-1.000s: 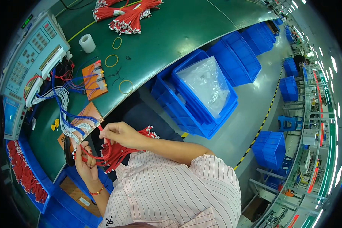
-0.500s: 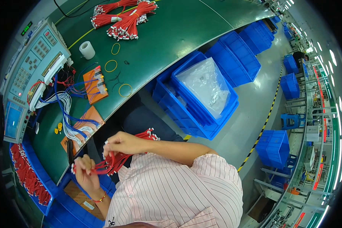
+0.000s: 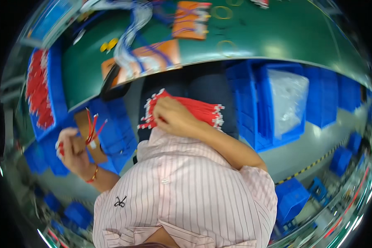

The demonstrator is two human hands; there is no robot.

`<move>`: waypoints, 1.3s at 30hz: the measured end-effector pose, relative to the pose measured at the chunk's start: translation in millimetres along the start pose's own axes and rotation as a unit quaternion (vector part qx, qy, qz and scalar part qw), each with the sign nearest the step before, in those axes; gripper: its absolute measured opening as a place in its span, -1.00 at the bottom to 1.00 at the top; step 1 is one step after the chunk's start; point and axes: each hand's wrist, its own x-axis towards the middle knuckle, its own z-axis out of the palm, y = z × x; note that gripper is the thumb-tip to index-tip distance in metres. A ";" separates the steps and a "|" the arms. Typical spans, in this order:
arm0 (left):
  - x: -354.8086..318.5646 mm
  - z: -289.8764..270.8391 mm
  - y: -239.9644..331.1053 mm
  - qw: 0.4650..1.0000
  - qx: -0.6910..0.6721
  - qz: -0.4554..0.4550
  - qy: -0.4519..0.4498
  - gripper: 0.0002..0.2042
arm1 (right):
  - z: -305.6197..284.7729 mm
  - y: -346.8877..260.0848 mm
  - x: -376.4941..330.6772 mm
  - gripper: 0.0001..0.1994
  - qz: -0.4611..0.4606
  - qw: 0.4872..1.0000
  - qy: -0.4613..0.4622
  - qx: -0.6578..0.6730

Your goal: Organizing and assembling bundles of red wires into connectors at a production workbench.

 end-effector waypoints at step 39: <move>15.3 127.0 -91.7 0.967 -0.100 -0.223 -0.071 -0.76 | -104.1 -1.0 -29.5 -0.73 0.252 0.812 0.194 0.490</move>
